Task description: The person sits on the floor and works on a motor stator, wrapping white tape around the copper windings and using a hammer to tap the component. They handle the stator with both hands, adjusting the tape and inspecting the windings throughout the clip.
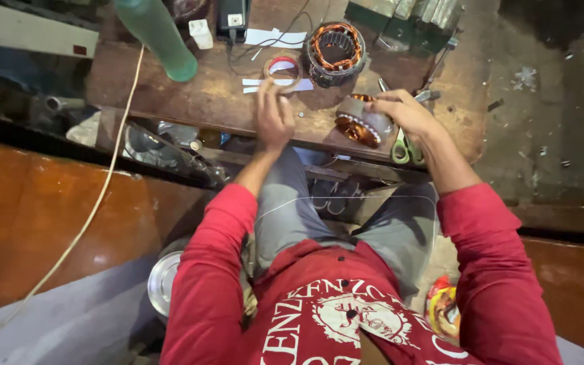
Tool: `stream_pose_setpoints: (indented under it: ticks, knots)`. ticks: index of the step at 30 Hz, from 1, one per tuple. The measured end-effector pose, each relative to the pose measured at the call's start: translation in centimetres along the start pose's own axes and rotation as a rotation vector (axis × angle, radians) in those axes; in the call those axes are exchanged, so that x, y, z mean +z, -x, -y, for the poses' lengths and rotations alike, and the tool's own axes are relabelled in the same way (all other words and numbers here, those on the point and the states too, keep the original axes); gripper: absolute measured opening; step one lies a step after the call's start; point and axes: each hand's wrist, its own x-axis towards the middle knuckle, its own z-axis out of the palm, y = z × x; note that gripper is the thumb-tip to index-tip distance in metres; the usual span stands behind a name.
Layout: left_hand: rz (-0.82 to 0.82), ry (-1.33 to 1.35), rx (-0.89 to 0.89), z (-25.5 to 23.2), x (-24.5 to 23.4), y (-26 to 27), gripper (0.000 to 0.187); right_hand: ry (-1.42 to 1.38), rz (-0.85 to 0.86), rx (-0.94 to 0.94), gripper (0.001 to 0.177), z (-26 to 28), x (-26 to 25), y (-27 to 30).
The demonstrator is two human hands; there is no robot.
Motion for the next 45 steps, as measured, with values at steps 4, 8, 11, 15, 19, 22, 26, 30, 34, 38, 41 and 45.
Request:
stream_pose_setpoints:
  ticks: [4, 8, 11, 15, 19, 22, 26, 30, 34, 38, 41, 45]
  knots:
    - [0.327, 0.307, 0.02, -4.3, 1.7, 0.6, 0.051, 0.374, 0.013, -0.029, 0.03, 0.9, -0.7, -0.1]
    - [0.649, 0.579, -0.004, -6.8, 5.1, -2.8, 0.066, 0.647, -0.518, -0.491, 0.018, 2.1, 0.2, 3.6]
    - [0.915, 0.649, -0.034, -7.3, 5.6, -4.3, 0.07, 0.398, -0.9, -0.726, 0.009, -0.2, 3.4, 9.0]
    - [0.913, 0.486, -0.068, -8.8, 4.8, -3.8, 0.063, 0.445, -0.801, -0.768, 0.014, -4.6, 8.6, 13.3]
    - [0.708, 0.46, -0.193, -10.8, 4.6, -0.9, 0.067, 0.401, -0.746, -0.621, 0.046, -8.2, 10.3, 12.5]
    - [0.662, 0.459, -0.105, -10.1, 5.2, 0.2, 0.08, 0.464, -0.666, -0.647, 0.069, -9.8, 10.5, 10.2]
    - [0.766, 0.721, -0.279, -8.4, 7.7, 0.9, 0.085, 0.526, -0.618, -0.668, 0.089, -10.3, 8.9, 6.5]
    - [0.829, 0.827, -0.422, -6.9, 8.6, 1.1, 0.093, 0.406, -0.564, -0.707, 0.089, -10.6, 9.3, 4.2]
    - [0.883, 0.86, -0.354, -6.6, 8.2, 1.1, 0.09, 0.248, -0.381, -0.487, 0.06, -11.1, 9.4, 2.9]
    - [0.911, 0.912, -0.369, -5.8, 8.3, 1.3, 0.093, 0.311, -0.273, -0.578, 0.042, -10.9, 8.9, 2.9]
    - [0.709, 0.673, -0.104, -5.5, 9.7, 2.2, 0.089, 0.045, -0.394, -0.587, 0.057, -10.1, 9.3, 4.8]
    - [0.583, 0.535, 0.028, -5.1, 10.7, 2.6, 0.095, 0.218, -0.595, -0.747, 0.063, -9.1, 10.0, 6.9]
